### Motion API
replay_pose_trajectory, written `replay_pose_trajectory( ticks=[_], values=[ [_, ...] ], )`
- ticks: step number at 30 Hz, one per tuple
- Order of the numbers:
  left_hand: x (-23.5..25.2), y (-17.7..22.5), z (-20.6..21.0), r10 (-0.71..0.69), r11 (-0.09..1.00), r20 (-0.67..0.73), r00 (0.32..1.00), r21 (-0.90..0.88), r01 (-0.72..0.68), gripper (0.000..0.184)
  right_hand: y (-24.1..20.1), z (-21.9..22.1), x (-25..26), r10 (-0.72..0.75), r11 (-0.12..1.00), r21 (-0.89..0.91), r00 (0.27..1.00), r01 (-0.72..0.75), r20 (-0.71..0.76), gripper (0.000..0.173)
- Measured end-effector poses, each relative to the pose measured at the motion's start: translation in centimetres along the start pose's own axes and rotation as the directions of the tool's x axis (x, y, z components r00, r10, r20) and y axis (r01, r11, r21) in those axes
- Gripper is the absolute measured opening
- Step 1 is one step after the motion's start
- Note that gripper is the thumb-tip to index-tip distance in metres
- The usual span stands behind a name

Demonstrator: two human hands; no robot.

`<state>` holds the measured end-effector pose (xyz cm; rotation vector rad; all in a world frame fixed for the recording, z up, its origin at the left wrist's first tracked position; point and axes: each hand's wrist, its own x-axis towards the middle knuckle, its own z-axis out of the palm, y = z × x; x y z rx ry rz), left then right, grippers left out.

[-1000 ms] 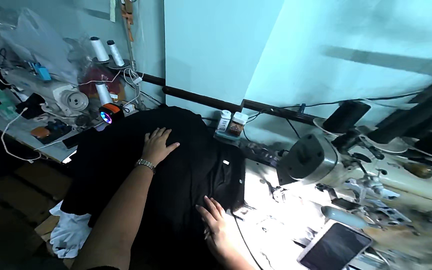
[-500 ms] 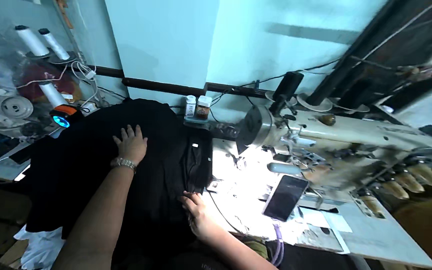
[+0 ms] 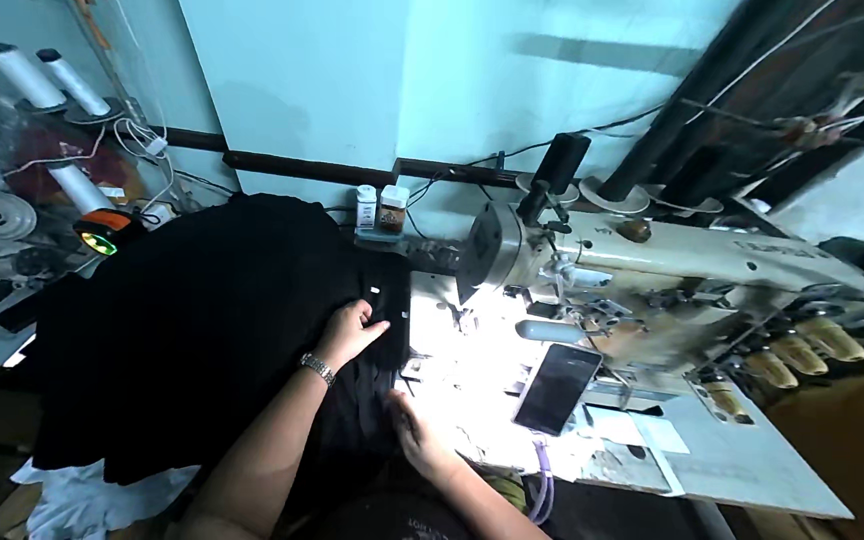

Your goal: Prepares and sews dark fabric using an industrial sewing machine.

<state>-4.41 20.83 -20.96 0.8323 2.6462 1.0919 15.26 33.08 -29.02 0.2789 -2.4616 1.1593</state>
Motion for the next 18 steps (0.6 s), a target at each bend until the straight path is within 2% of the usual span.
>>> replay_pose_trajectory(
  ticks=[2, 5, 7, 9, 11, 12, 14, 15, 18],
  values=[
    [-1.7, 0.5, -0.7, -0.024, 0.998, 0.123, 0.992, 0.054, 0.017, 0.053, 0.0, -0.1, 0.7, 0.025, 1.000, -0.001, 0.998, -0.025, -0.057, 0.033],
    [-4.9, 1.2, -0.3, -0.049, 0.983, 0.215, 0.975, 0.182, 0.009, 0.036, 0.1, 0.0, 1.5, 0.065, 0.996, 0.058, 0.995, -0.062, -0.069, 0.030],
    [-6.0, 1.0, -0.2, -0.024, 0.985, 0.195, 0.981, 0.170, -0.009, 0.026, 0.2, 0.2, 1.9, 0.078, 0.994, 0.076, 0.996, -0.074, -0.050, 0.030],
    [-6.7, 0.3, -0.3, 0.016, 0.994, 0.082, 0.997, 0.108, -0.025, 0.025, -0.1, 0.0, 1.7, 0.084, 0.995, 0.065, 0.996, -0.082, -0.022, 0.032],
    [-7.1, 0.1, -0.5, 0.036, 0.993, -0.027, 0.999, 0.113, -0.033, 0.033, -0.2, -0.3, 1.8, 0.075, 0.997, 0.018, 0.997, -0.075, -0.021, 0.033],
    [-7.4, 0.3, -0.6, 0.021, 0.990, -0.035, 0.999, 0.141, -0.016, 0.040, -0.2, -0.3, 1.8, 0.062, 0.998, -0.008, 0.997, -0.062, -0.043, 0.034],
    [-7.8, 0.6, -0.5, -0.060, 0.975, 0.038, 0.997, 0.215, 0.050, 0.055, 0.1, 0.0, 1.5, 0.041, 0.998, -0.034, 0.994, -0.045, -0.104, 0.035],
    [-7.7, 0.7, -0.4, -0.092, 0.964, 0.071, 0.993, 0.255, 0.071, 0.055, 0.1, 0.1, 1.5, 0.045, 0.998, -0.033, 0.992, -0.049, -0.115, 0.034],
    [-6.8, 0.5, 0.2, -0.061, 0.955, 0.112, 0.992, 0.297, 0.025, 0.039, 0.1, 0.0, 1.8, 0.055, 0.997, -0.043, 0.993, -0.059, -0.101, 0.032]
  ],
)
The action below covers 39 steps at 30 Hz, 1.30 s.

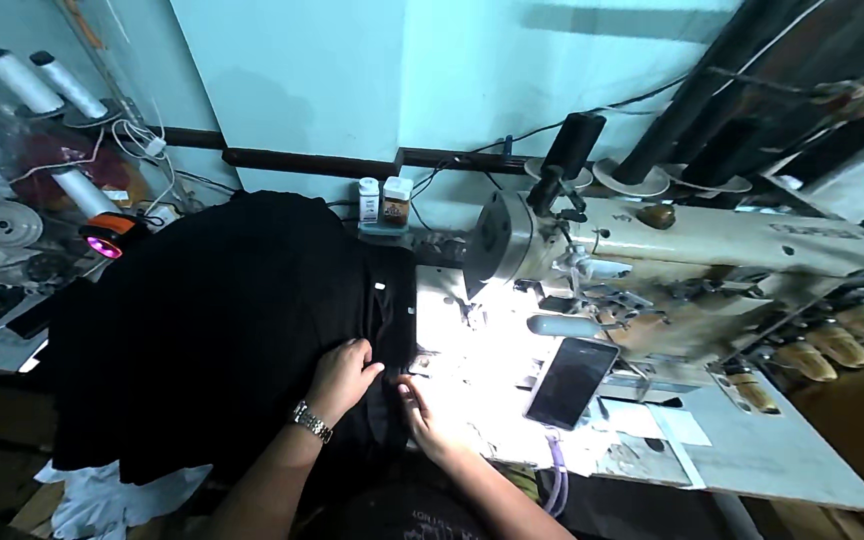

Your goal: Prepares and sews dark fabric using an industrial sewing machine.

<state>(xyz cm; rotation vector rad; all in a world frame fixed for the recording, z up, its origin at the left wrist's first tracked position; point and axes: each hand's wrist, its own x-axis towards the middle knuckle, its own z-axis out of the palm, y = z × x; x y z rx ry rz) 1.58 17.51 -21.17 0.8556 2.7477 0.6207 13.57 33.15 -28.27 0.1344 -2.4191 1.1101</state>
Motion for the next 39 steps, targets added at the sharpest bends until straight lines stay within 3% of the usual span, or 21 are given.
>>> replay_pose_trajectory(
  ticks=[3, 6, 8, 11, 12, 13, 17, 19, 21, 23, 24, 26, 27, 28, 29, 31, 34, 36, 37, 38, 39],
  values=[
    [0.3, -1.2, 0.8, 0.088, 0.990, -0.104, 0.991, -0.100, -0.098, 0.029, 0.1, -0.1, 0.1, -0.004, 1.000, -0.013, 1.000, 0.004, 0.015, 0.032],
    [0.0, -2.6, 1.3, 0.082, 0.906, -0.233, 0.969, -0.388, -0.169, 0.027, -0.3, -0.3, 0.2, 0.016, 0.998, -0.060, 1.000, -0.014, 0.027, 0.032],
    [-0.9, -2.3, 0.7, -0.051, 0.692, -0.267, 0.962, -0.704, -0.159, 0.024, -0.6, -0.4, 0.1, 0.032, 0.997, -0.072, 0.999, -0.030, 0.031, 0.034],
    [-3.3, -1.1, -2.4, -0.199, 0.156, -0.137, 0.970, -0.982, -0.106, 0.022, -0.5, -0.4, 0.0, 0.053, 0.995, -0.082, 0.998, -0.051, 0.032, 0.034],
    [-3.8, -0.9, -3.3, -0.207, 0.062, -0.115, 0.972, -0.993, -0.104, 0.022, -0.6, -0.4, 0.0, 0.067, 0.995, -0.080, 0.997, -0.063, 0.039, 0.034],
    [-4.2, -1.0, -3.9, -0.213, 0.036, -0.113, 0.971, -0.993, -0.108, 0.021, -0.9, -0.5, 0.0, 0.076, 0.995, -0.066, 0.996, -0.073, 0.050, 0.034],
    [-4.3, -1.8, -4.6, -0.283, 0.129, -0.155, 0.947, -0.984, -0.123, 0.017, -3.0, -0.4, 2.1, -0.092, 0.996, -0.003, 0.994, 0.092, 0.056, 0.029],
    [-4.4, -1.6, -4.9, -0.256, 0.188, -0.186, 0.949, -0.972, -0.140, 0.018, -4.8, -0.7, 4.2, -0.181, 0.978, -0.085, 0.977, 0.190, 0.111, 0.038],
    [-4.9, -1.1, -5.6, -0.211, 0.248, -0.224, 0.951, -0.954, -0.169, 0.018, -6.3, -0.9, 6.2, -0.059, 0.962, -0.233, 0.937, 0.146, 0.344, 0.056],
    [-5.9, -0.3, -7.6, -0.145, 0.329, -0.278, 0.950, -0.919, -0.219, 0.013, -7.3, -0.9, 8.6, 0.212, 0.910, -0.408, 0.762, 0.074, 0.611, 0.065],
    [-6.7, -0.1, -9.1, -0.084, 0.371, -0.309, 0.947, -0.892, -0.258, 0.012, -7.0, -0.6, 9.3, 0.279, 0.890, -0.451, 0.704, 0.065, 0.653, 0.059],
    [-8.7, -0.3, -13.0, 0.085, 0.549, -0.333, 0.939, -0.771, -0.323, 0.036, -6.1, -0.4, 9.7, 0.248, 0.898, -0.433, 0.719, 0.082, 0.650, 0.041],
    [-9.4, -0.8, -15.1, 0.166, 0.709, -0.335, 0.927, -0.613, -0.348, 0.046, -5.9, -0.5, 9.8, 0.181, 0.912, -0.395, 0.757, 0.110, 0.628, 0.035],
    [-9.9, -1.5, -17.3, 0.226, 0.872, -0.355, 0.907, -0.342, -0.351, 0.045, -6.0, -0.7, 9.9, 0.109, 0.922, -0.359, 0.792, 0.145, 0.600, 0.033],
    [-10.0, -2.1, -19.7, 0.271, 0.953, -0.378, 0.885, -0.024, -0.302, 0.039, -6.5, -0.9, 10.1, 0.037, 0.928, -0.326, 0.824, 0.181, 0.565, 0.033],
    [-9.0, -2.9, -24.7, 0.291, 0.923, -0.476, 0.830, 0.367, -0.113, 0.037, -9.1, -2.2, 11.2, -0.081, 0.936, -0.262, 0.869, 0.234, 0.488, 0.031],
    [-7.5, -1.2, -32.1, 0.254, 0.906, -0.706, 0.661, 0.413, 0.093, 0.040, -14.9, -5.4, 14.7, -0.274, 0.912, -0.241, 0.931, 0.331, 0.240, 0.017],
    [-7.0, 0.9, -34.8, 0.250, 0.944, -0.858, 0.449, 0.320, 0.086, 0.039, -17.9, -8.1, 17.5, -0.362, 0.914, -0.207, 0.932, 0.348, -0.032, 0.011],
    [-6.9, 1.6, -35.6, 0.216, 0.967, -0.912, 0.349, 0.248, 0.051, 0.035, -19.0, -9.4, 18.8, -0.383, 0.920, -0.164, 0.908, 0.357, -0.171, 0.014],
    [-7.0, 2.4, -35.9, 0.182, 0.981, -0.934, 0.308, 0.195, 0.013, 0.033, -19.8, -10.4, 19.9, -0.401, 0.916, -0.106, 0.861, 0.388, -0.312, 0.015],
    [-7.4, 3.6, -35.7, 0.206, 0.978, -0.929, 0.308, 0.196, -0.064, 0.030, -20.5, -11.4, 20.7, -0.413, 0.898, -0.045, 0.803, 0.438, -0.430, 0.015]
  ],
)
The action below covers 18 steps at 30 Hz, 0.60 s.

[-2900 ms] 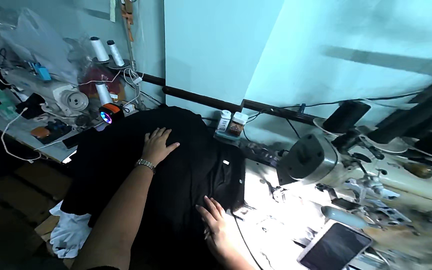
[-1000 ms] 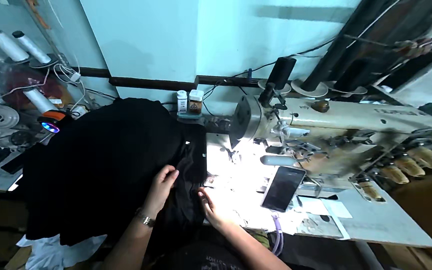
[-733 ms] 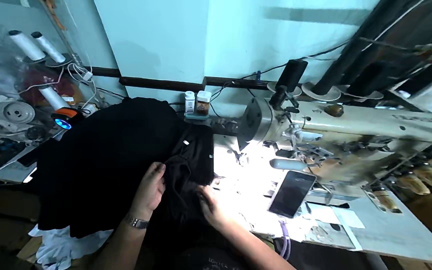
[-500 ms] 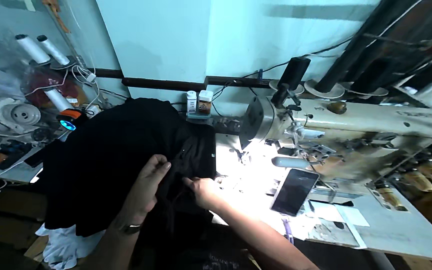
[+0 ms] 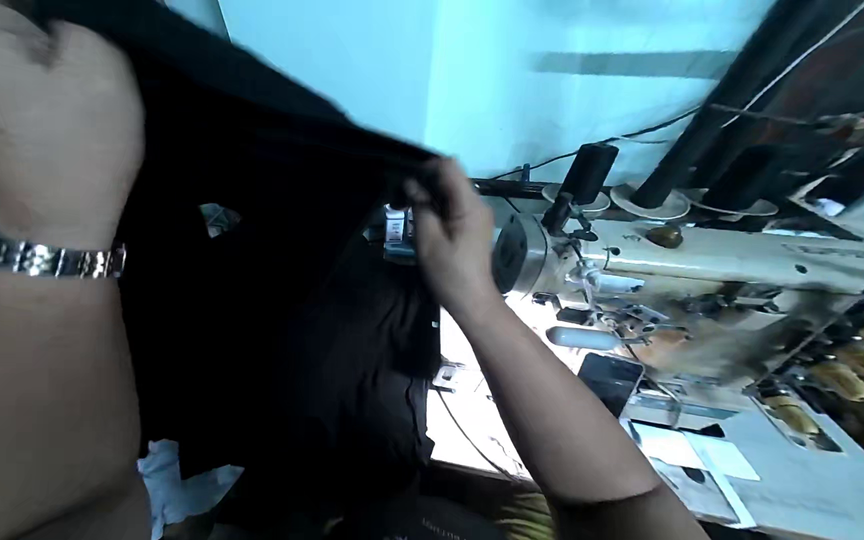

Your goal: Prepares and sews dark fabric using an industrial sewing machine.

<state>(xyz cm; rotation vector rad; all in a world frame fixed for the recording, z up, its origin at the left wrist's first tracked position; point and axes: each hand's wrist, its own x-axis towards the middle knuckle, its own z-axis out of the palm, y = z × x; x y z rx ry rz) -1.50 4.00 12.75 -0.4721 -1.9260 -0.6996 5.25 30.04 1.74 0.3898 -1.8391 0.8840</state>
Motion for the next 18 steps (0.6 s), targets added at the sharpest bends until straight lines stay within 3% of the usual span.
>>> replay_pose_trajectory(
  ticks=[1, 2, 3, 4, 5, 6, 7, 8, 9, 11, 14, 16, 18],
  values=[
    [-0.6, 1.6, -0.2, 0.073, 0.994, 0.058, 0.996, -0.085, -0.068, 0.029, -0.3, -0.7, 1.0, -0.043, 0.996, 0.071, 0.994, 0.050, -0.102, 0.014],
    [-1.6, 3.2, -0.3, 0.146, 0.981, 0.199, 0.969, -0.158, -0.115, 0.050, -0.7, -1.6, 1.7, -0.082, 0.987, 0.126, 0.983, 0.103, -0.162, 0.013],
    [-3.0, 4.3, 0.0, 0.179, 0.970, 0.407, 0.896, -0.226, -0.091, 0.083, -1.1, -2.5, 2.0, -0.109, 0.974, 0.175, 0.977, 0.142, -0.185, 0.012],
    [-4.9, 4.8, 0.9, 0.181, 0.970, 0.587, 0.789, -0.240, -0.044, 0.103, -1.5, -3.2, 2.0, -0.123, 0.965, 0.211, 0.978, 0.158, -0.170, 0.011],
    [-7.2, 4.8, 2.4, 0.147, 0.975, 0.725, 0.673, -0.220, 0.023, 0.103, -1.9, -3.7, 1.7, -0.127, 0.964, 0.218, 0.983, 0.153, -0.130, 0.012],
    [-9.4, 4.1, 4.0, 0.113, 0.975, 0.830, 0.546, -0.198, 0.100, 0.082, -2.1, -3.9, 1.2, -0.127, 0.970, 0.200, 0.989, 0.139, -0.071, 0.014],
    [-10.9, 3.0, 5.8, 0.084, 0.978, 0.921, 0.381, -0.149, 0.146, 0.043, -2.1, -3.9, 0.6, -0.129, 0.976, 0.174, 0.992, 0.128, -0.008, 0.017],
    [-11.4, 1.9, 7.4, 0.058, 0.989, 0.975, 0.216, -0.086, 0.122, 0.021, -2.0, -3.8, 0.1, -0.121, 0.984, 0.140, 0.991, 0.114, 0.047, 0.019],
    [-11.0, 1.1, 8.6, 0.060, 0.997, 0.984, 0.168, -0.068, 0.046, 0.014, -1.8, -3.8, -0.3, -0.111, 0.989, 0.106, 0.990, 0.102, 0.088, 0.021],
    [-8.4, 0.5, 9.2, 0.121, 0.986, 0.921, 0.369, -0.069, -0.151, 0.015, -1.3, -4.4, -0.5, -0.078, 0.996, 0.042, 0.988, 0.072, 0.135, 0.020],
    [-2.6, 0.7, 7.8, 0.206, 0.955, 0.673, 0.711, 0.022, -0.297, 0.038, -1.4, -5.9, -0.6, -0.036, 0.995, -0.082, 0.988, 0.049, 0.153, 0.016],
    [0.2, -0.2, 6.8, 0.373, 0.906, 0.442, 0.816, 0.015, -0.422, 0.048, -1.6, -6.8, -1.4, -0.019, 0.987, -0.154, 0.978, 0.052, 0.206, 0.012],
    [1.2, -0.2, 6.5, 0.451, 0.885, 0.326, 0.831, -0.041, -0.464, 0.061, -1.5, -7.6, -2.9, -0.014, 0.971, -0.224, 0.953, 0.086, 0.303, 0.012]
  ],
)
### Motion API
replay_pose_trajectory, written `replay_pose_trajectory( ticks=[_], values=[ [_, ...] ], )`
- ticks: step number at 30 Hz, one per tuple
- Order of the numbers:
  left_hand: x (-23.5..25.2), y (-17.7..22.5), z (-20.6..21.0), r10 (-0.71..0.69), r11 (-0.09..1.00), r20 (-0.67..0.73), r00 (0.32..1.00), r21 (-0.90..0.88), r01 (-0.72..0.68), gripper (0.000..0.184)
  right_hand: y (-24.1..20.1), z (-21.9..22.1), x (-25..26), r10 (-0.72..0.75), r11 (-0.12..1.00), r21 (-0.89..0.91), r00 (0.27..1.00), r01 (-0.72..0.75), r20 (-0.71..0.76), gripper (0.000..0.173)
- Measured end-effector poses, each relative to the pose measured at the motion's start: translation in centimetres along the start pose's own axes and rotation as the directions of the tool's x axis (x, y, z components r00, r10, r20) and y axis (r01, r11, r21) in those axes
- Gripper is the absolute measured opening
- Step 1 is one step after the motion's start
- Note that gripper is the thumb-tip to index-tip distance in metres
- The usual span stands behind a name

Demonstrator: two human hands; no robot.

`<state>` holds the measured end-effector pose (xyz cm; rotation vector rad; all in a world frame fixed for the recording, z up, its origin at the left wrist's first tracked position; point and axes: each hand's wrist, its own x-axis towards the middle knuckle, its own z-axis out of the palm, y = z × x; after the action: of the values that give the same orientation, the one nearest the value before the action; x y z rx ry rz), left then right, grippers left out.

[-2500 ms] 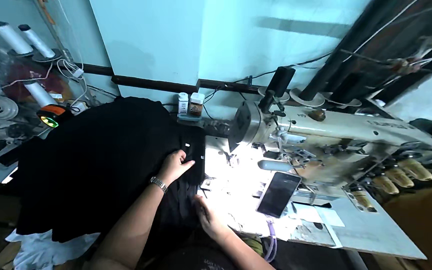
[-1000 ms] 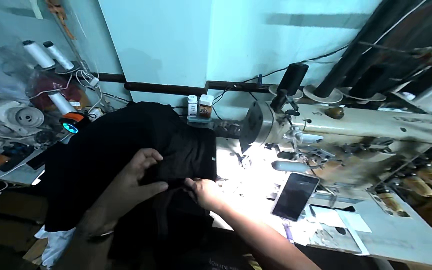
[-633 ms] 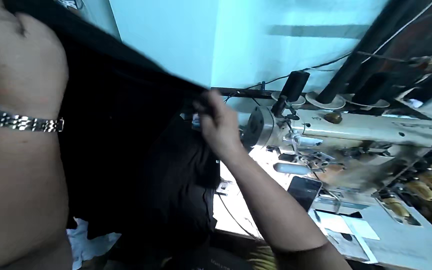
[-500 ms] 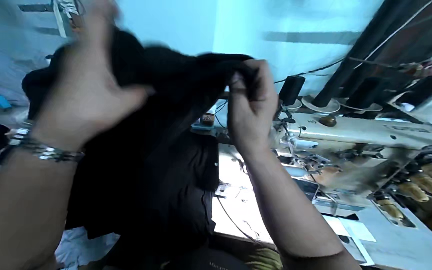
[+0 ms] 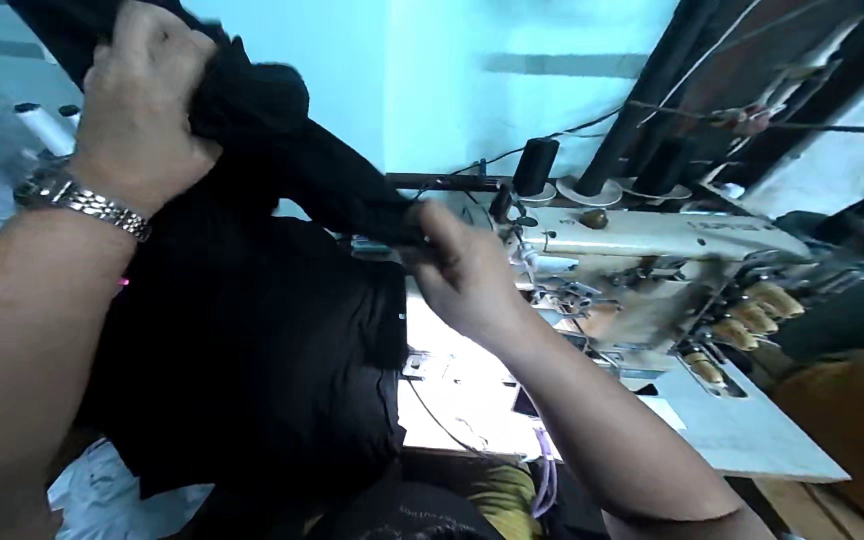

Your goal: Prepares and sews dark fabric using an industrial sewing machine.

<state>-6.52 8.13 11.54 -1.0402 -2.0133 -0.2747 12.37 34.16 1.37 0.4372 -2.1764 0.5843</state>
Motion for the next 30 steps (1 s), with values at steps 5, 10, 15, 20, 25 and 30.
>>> replay_pose_trajectory(
  ticks=[5, 10, 15, 20, 25, 30],
  values=[
    [-2.2, 5.7, 1.5, -0.029, 0.999, 0.576, 0.817, -0.020, 0.050, 0.081, 1.8, 0.3, -7.6, 0.043, 0.997, -0.072, 0.947, -0.021, 0.317, 0.012],
    [-8.9, 8.7, 7.1, 0.314, 0.927, 0.538, 0.783, -0.352, -0.130, 0.049, 2.7, -0.3, -16.1, 0.342, 0.938, -0.207, 0.634, -0.280, 0.694, 0.020],
    [-12.6, 12.8, 10.6, 0.443, 0.820, 0.489, 0.751, -0.559, -0.120, 0.039, 3.2, 1.5, -21.6, 0.453, 0.882, -0.285, 0.504, -0.376, 0.736, 0.017],
    [-13.4, 14.4, 9.0, 0.429, 0.827, 0.505, 0.749, -0.553, -0.101, 0.032, 3.8, 3.5, -23.7, 0.448, 0.877, -0.208, 0.585, -0.432, 0.676, 0.017],
    [-16.1, 15.1, 2.5, 0.229, 0.930, -0.098, 0.969, -0.272, -0.247, 0.023, 2.1, 5.3, -24.7, 0.248, 0.951, 0.090, 0.901, -0.297, 0.357, 0.008],
    [-18.9, 15.4, 6.2, 0.183, 0.974, 0.191, 0.964, -0.166, -0.152, 0.031, 2.5, 6.9, -26.4, 0.316, 0.932, -0.009, 0.798, -0.364, 0.514, 0.012]
  ],
)
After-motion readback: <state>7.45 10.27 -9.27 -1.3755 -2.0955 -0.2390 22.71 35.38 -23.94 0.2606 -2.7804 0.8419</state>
